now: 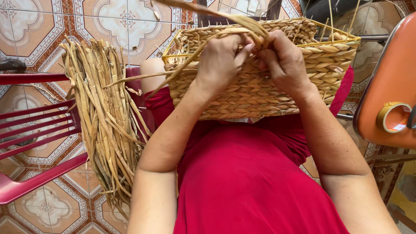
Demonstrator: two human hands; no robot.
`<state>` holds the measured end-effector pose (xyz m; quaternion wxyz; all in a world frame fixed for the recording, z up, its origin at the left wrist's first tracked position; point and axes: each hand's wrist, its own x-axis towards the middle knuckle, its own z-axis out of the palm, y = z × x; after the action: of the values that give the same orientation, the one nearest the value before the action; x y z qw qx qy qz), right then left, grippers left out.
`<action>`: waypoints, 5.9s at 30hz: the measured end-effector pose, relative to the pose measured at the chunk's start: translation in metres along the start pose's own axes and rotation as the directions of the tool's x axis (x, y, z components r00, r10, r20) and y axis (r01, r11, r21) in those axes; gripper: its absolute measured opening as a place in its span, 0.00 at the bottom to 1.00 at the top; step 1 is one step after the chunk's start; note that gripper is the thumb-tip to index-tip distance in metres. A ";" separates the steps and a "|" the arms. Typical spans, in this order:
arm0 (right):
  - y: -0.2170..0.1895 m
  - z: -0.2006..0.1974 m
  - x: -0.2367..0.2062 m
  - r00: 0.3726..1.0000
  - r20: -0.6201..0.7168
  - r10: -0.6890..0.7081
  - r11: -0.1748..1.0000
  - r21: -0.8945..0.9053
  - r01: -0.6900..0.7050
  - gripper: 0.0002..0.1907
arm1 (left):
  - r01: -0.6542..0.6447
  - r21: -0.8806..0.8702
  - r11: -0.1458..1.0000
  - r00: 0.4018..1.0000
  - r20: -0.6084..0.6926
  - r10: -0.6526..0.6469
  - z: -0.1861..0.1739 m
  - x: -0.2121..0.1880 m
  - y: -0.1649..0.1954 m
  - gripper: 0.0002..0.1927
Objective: The person weaves a rectangular basket using dried palm strips, interlacing them through the vertical frame and securing the rim. They trim excess material with scissors and adjust the weave to maintain even tension.
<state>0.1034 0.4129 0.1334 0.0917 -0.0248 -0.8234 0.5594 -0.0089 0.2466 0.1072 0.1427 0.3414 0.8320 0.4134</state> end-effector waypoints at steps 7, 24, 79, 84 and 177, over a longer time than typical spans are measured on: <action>-0.005 0.005 0.015 0.993 0.021 -0.113 0.977 -0.179 0.115 0.08 | -0.435 0.149 0.888 0.825 -0.329 0.459 -0.007 -0.060 0.012 0.10; -0.008 0.012 0.017 0.968 0.111 -0.223 0.887 -0.388 0.249 0.16 | -0.217 0.304 0.928 0.902 -0.301 0.310 -0.041 -0.070 0.011 0.30; -0.017 0.022 0.026 0.965 0.076 -0.251 0.876 -0.405 0.260 0.07 | -0.316 0.045 0.948 0.859 -0.409 0.306 -0.024 -0.065 0.012 0.04; -0.022 0.019 0.020 0.963 0.121 -0.240 0.890 -0.369 0.268 0.06 | 0.169 0.157 0.973 0.959 -0.256 -0.125 -0.064 -0.066 0.000 0.04; -0.020 0.048 0.041 0.962 0.026 -0.272 0.892 -0.367 0.262 0.07 | -0.181 0.036 0.983 0.879 -0.443 0.178 -0.058 -0.072 0.010 0.16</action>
<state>0.0558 0.3675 0.1404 0.1719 0.0646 -0.9077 0.3772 0.0183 0.1673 0.1477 -0.0888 0.3133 0.8060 0.4943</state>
